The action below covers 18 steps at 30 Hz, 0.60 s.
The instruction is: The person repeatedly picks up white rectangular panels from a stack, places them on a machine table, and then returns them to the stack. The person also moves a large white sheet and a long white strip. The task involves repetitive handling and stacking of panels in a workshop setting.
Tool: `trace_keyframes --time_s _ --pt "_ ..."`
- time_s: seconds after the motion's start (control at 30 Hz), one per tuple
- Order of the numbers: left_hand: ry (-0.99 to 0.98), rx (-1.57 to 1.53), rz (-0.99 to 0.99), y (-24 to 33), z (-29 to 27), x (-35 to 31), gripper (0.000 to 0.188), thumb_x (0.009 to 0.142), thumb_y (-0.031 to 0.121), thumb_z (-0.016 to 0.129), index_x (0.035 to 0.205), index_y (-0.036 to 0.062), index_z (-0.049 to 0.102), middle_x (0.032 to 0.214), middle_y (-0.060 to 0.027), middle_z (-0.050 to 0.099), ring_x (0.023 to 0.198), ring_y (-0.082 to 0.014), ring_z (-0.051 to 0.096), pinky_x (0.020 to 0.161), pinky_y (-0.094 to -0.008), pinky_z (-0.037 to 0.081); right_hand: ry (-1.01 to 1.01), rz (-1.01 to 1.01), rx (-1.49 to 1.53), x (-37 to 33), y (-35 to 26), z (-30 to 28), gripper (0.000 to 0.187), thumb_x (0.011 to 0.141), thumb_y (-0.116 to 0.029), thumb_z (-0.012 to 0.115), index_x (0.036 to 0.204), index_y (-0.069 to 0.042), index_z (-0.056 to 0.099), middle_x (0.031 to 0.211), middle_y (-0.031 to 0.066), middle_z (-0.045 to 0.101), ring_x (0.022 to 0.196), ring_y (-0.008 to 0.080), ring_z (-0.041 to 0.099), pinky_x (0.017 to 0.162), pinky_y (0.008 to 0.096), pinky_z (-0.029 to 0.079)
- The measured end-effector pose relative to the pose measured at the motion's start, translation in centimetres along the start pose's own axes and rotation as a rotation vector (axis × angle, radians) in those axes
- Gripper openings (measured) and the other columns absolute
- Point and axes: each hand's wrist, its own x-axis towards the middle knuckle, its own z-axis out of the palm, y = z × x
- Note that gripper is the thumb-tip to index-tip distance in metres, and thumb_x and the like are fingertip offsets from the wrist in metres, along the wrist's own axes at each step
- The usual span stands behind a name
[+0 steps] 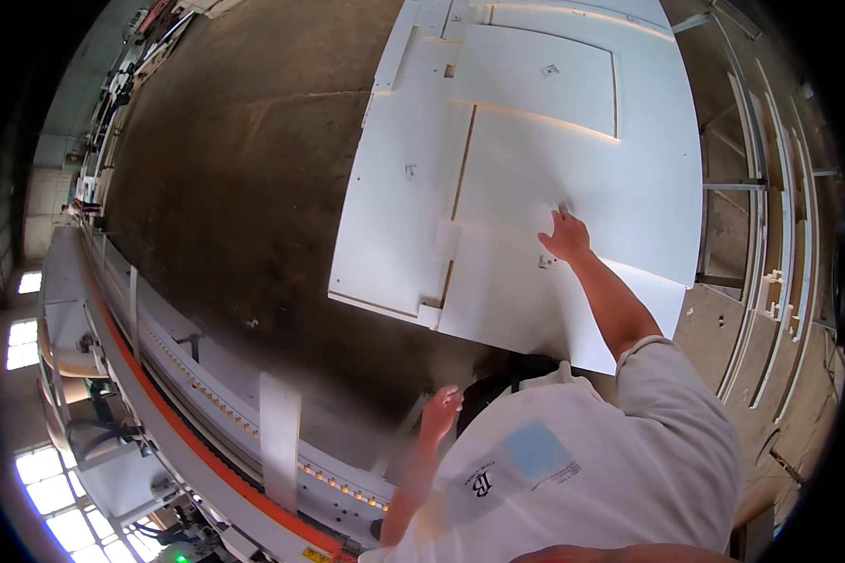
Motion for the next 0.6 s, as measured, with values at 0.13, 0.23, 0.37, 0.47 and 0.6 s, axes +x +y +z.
trace_keyframes --time_s 0.13,0.23,0.37,0.47,0.6 --pt "-0.05 -0.103 -0.006 6.6 -3.0 6.2 0.037 0.098 0.023 0.06 0.126 -0.0011 0.06 0.098 -0.0101 0.072 0.081 -0.015 0.068 0.077 -0.029 0.052 -0.326 0.058 -0.145 1.3 -2.7 -2.6 0.094 0.085 -0.061 0.061 0.148 0.005 0.037 0.16 0.0257 0.025 0.146 0.034 0.032 0.114 0.0421 0.034" --pt "-0.109 -0.014 0.041 10.8 -5.2 12.8 0.033 0.097 0.02 0.059 0.123 -0.0013 0.061 0.093 -0.0084 0.071 0.078 -0.0136 0.065 0.075 -0.0275 0.052 -0.379 0.054 -0.215 1.2 -4.1 -2.8 0.11 0.08 -0.068 0.062 0.153 0.007 0.028 0.161 0.0293 0.019 0.151 0.0378 0.02 0.118 0.0455 0.028" --pt "-0.158 0.311 0.363 19.2 -8.0 26.2 0.026 0.095 0.016 0.053 0.109 -0.0006 0.067 0.088 -0.008 0.072 0.076 -0.0138 0.067 0.07 -0.0288 0.055 -0.4 0.123 -0.189 1.0 -5.0 -2.9 0.119 0.077 -0.072 0.062 0.154 0.009 0.021 0.163 0.0298 0.011 0.153 0.0409 0.009 0.12 0.0457 0.027" --pt "-0.116 0.368 0.555 26.9 -9.1 38.0 0.02 0.095 0.013 0.052 0.103 0.0053 0.068 0.085 -0.0069 0.073 0.076 -0.0178 0.07 0.07 -0.0322 0.055 -0.424 0.153 -0.14 1.6 -5.2 -3.0 0.119 0.075 -0.069 0.064 0.154 0.009 0.021 0.163 0.0283 0.012 0.152 0.0412 0.012 0.117 0.0431 0.03" --pt "0.174 0.555 0.752 38.8 -9.1 52.4 0.03 0.093 0.034 0.062 0.104 0.0071 0.069 0.097 -0.0148 0.074 0.095 -0.0341 0.07 0.086 -0.0444 0.054 -0.437 0.211 -0.046 1.9 -5.1 -3.4 0.122 0.073 -0.07 0.067 0.154 0.01 0.021 0.163 0.0286 0.01 0.153 0.0414 0.008 0.117 0.0435 0.031"
